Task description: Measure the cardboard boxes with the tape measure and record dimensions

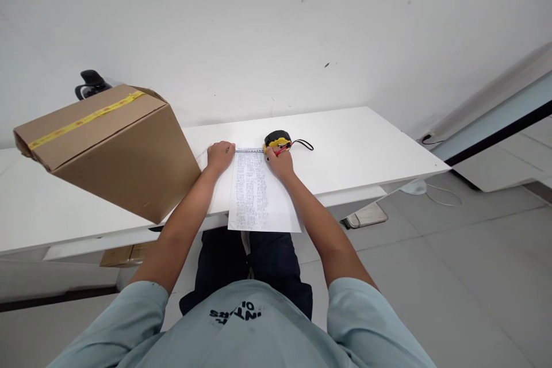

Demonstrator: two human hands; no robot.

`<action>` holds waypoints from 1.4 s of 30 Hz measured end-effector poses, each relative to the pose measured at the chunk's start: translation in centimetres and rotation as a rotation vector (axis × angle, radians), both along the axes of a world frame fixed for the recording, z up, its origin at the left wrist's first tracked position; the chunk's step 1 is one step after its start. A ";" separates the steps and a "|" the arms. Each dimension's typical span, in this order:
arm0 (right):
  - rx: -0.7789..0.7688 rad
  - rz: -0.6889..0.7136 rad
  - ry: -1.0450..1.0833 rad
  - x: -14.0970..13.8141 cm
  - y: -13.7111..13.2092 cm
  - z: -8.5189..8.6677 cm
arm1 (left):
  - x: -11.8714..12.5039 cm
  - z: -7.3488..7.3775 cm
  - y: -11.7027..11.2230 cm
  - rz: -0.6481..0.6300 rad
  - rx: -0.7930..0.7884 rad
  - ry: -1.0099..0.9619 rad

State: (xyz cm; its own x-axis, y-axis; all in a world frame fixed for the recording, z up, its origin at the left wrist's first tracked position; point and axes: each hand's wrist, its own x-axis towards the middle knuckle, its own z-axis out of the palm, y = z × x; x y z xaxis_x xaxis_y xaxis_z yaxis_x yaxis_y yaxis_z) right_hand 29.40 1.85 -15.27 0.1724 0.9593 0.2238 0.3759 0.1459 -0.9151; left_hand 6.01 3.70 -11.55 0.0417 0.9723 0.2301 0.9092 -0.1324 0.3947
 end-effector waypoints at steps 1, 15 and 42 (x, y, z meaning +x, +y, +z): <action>0.001 -0.006 -0.003 0.0 0.0 0.0 | 0.0 0.0 0.0 0.000 0.004 0.002; -0.007 -0.068 -0.047 -0.1 0.2 -0.3 | -0.1 0.2 -0.4 0.005 0.033 -0.034; -0.009 -0.087 -0.008 0.0 0.3 -0.2 | -0.1 0.2 -0.3 -0.006 0.028 -0.025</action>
